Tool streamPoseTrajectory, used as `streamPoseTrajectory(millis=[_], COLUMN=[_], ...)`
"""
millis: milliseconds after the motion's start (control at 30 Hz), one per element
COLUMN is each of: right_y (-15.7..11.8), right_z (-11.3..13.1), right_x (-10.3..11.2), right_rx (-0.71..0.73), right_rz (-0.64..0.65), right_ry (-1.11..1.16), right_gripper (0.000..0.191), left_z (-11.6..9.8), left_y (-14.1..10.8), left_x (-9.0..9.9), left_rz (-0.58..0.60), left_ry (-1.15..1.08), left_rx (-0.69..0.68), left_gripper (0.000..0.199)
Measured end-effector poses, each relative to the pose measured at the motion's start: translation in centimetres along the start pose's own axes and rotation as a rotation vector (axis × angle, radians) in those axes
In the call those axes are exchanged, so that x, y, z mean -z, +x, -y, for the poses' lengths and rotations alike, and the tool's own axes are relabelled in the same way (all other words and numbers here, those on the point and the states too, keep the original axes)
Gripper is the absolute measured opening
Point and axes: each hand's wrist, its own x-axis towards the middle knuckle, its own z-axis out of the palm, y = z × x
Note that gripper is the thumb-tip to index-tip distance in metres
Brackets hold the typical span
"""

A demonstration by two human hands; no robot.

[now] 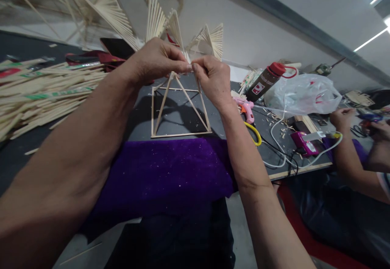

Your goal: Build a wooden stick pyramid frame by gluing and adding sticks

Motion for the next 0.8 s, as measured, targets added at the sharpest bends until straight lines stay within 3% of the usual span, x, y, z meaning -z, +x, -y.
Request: streamPoseTrajectory(millis=[333,800], right_y=[-0.1,-0.6], right_z=[-0.4,-1.1], right_x=[-0.3,-0.4], right_rx=[-0.028,-0.012], right_rz=[0.005,-0.040], right_ry=[0.062,0.055], right_gripper=[0.031,0.030], left_z=[0.2,-0.7], left_y=[0.2,-0.5], left_x=[0.1,0.6], left_rz=[0.056,0.000], left_ry=[-0.015,-0.001], left_rx=[0.024,0.062], left_gripper=[0.020,0.014])
